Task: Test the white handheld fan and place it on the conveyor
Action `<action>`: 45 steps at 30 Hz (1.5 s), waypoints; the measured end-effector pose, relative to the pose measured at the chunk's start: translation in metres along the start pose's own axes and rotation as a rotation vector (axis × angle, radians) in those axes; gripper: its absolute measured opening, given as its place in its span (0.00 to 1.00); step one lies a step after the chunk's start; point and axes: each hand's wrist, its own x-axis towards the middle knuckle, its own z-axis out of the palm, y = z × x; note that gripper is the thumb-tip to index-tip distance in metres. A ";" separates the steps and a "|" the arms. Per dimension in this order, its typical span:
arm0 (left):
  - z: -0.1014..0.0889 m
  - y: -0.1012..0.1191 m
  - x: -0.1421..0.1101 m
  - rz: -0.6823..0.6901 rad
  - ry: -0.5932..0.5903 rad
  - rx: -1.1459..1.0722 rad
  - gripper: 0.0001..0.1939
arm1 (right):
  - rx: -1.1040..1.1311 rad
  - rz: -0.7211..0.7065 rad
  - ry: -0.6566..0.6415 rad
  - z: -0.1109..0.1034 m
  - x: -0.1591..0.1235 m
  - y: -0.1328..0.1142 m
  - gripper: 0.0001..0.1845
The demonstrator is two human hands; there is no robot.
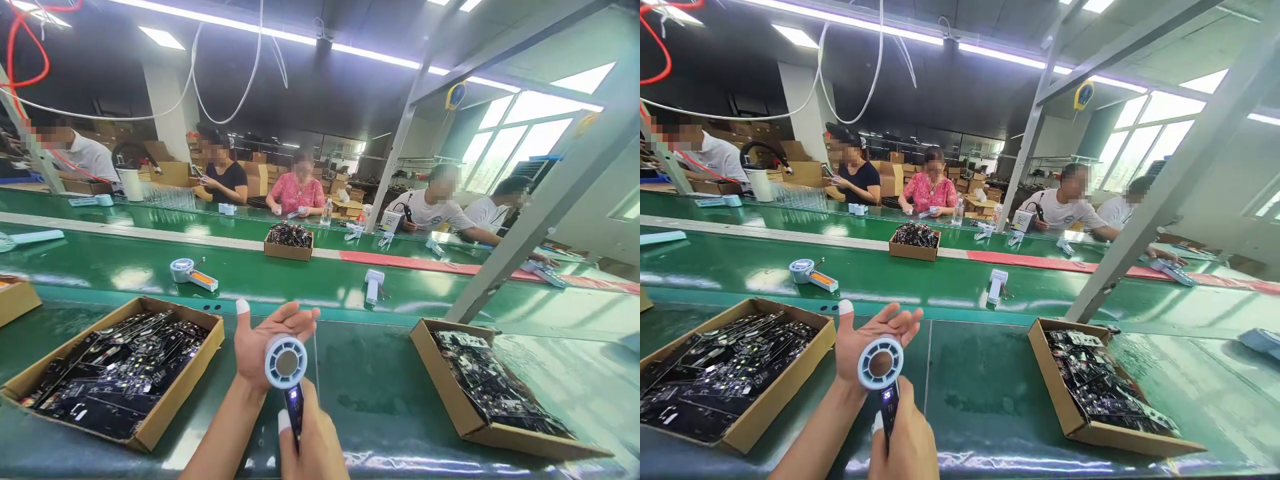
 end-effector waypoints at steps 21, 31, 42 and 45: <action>0.005 0.002 0.052 -0.046 0.224 0.693 0.32 | 0.623 -0.133 -0.040 -0.052 0.116 0.001 0.21; -0.044 -0.035 0.049 0.012 0.217 1.167 0.30 | 0.905 -0.129 -0.074 -0.030 0.208 0.049 0.23; -0.043 -0.047 0.035 -0.043 0.102 1.534 0.32 | 0.763 -0.018 -0.082 -0.040 0.186 0.057 0.29; -0.043 -0.047 0.032 -0.017 0.096 1.554 0.31 | 0.751 -0.024 -0.056 -0.038 0.186 0.057 0.31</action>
